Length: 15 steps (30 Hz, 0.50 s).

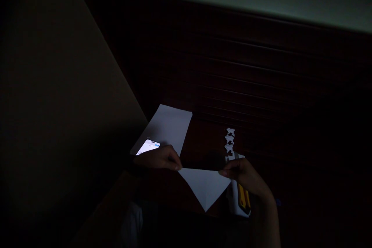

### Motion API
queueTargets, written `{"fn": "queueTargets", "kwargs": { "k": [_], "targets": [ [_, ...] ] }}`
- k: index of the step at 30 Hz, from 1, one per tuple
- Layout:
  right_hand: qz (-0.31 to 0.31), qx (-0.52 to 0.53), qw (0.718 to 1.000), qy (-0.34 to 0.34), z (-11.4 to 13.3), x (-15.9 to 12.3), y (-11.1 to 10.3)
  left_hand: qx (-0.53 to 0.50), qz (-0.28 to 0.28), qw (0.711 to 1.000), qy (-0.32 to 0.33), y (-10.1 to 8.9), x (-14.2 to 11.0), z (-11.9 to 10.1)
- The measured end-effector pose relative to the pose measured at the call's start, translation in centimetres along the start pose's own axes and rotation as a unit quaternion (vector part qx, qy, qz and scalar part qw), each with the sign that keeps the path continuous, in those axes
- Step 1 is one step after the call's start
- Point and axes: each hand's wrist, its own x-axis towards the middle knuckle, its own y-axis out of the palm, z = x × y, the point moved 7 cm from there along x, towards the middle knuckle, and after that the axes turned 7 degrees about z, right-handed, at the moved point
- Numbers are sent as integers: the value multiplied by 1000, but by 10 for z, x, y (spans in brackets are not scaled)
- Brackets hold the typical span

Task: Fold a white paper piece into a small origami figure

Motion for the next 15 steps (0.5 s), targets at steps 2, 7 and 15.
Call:
{"fn": "queueTargets", "kwargs": {
  "k": [2, 7, 15],
  "targets": [
    [-9, 4, 1000, 3, 0, -2, -2, 6, -13, 1000, -6, -8, -3, 6],
    [-17, -27, 999, -16, -3, 12, 6, 57, -311, 949, 6, -37, -3, 8],
    [18, -83, 995, -42, 3, 33, 29, 135, -106, 985, -18, 35, 44, 2]
  ]
}}
